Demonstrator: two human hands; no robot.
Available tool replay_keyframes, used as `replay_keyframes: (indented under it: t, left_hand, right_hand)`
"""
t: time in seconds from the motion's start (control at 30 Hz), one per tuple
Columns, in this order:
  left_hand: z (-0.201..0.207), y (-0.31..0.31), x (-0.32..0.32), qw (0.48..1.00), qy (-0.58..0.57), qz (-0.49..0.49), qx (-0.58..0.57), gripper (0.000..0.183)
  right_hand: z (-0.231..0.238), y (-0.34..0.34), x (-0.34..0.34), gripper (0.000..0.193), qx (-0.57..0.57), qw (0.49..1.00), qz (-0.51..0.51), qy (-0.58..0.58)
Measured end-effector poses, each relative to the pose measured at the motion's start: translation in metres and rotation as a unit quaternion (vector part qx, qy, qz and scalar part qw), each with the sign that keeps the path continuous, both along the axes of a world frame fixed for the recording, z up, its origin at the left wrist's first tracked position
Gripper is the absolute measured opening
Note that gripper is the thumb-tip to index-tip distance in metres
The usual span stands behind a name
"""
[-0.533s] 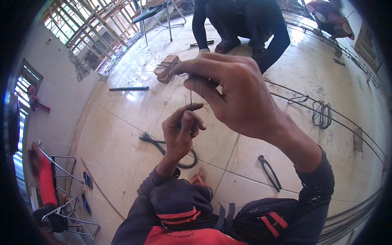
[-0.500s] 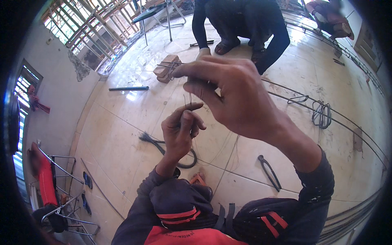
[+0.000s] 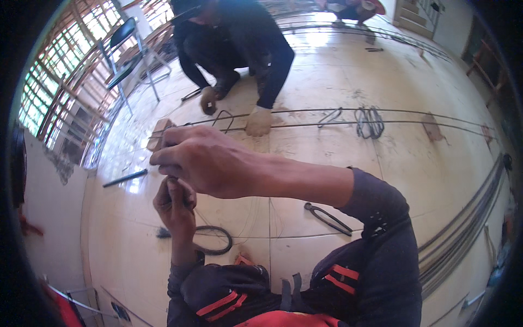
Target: The person sits on the floor and uses pliers to twist wire ties around a metal frame structure. They repeatedly pick up wire, wrap it around the frame, and twist it to secure the components together.
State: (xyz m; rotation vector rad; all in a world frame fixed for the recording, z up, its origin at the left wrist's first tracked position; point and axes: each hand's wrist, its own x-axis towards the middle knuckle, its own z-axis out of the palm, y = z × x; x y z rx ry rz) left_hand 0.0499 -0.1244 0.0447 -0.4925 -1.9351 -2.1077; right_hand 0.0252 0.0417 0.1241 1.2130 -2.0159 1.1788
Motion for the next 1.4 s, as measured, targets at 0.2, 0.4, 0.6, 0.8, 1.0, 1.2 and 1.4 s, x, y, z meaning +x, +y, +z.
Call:
replay_keyframes:
  t: [0.2, 0.4, 0.6, 0.8, 1.0, 1.2, 1.4]
  left_hand:
    - [0.003, -0.001, -0.003, 0.998, 0.009, -0.055, 0.014, 0.032]
    - [0.007, -0.007, 0.0, 0.99, -0.02, -0.136, 0.022, 0.036]
    - [0.01, -0.004, 0.0, 0.987, -0.025, -0.157, 0.03, 0.037]
    - [0.008, -0.002, 0.0, 0.987, -0.046, -0.148, 0.046, 0.039]
    - [0.005, 0.002, -0.004, 0.986, -0.072, -0.118, 0.095, 0.041]
    - [0.01, -0.005, -0.008, 0.958, -0.044, -0.19, 0.208, 0.037]
    - [0.019, -0.022, -0.022, 0.933, -0.07, -0.035, 0.352, 0.027]
  right_hand:
    - [-0.004, 0.006, -0.002, 0.017, -0.034, 0.993, 0.046, -0.102]
    - [0.007, 0.01, -0.002, 0.025, -0.037, 0.918, 0.104, -0.382]
    - [0.001, 0.01, -0.006, 0.02, -0.049, 0.922, 0.113, -0.367]
    - [-0.001, 0.006, -0.002, 0.018, -0.037, 0.954, 0.039, -0.295]
    - [-0.01, -0.001, -0.008, 0.016, -0.068, 0.977, -0.012, -0.202]
    - [-0.025, -0.013, -0.008, 0.028, -0.074, 0.96, 0.048, -0.267]
    - [-0.075, -0.03, 0.0, 0.044, 0.048, 0.9, 0.122, -0.415]
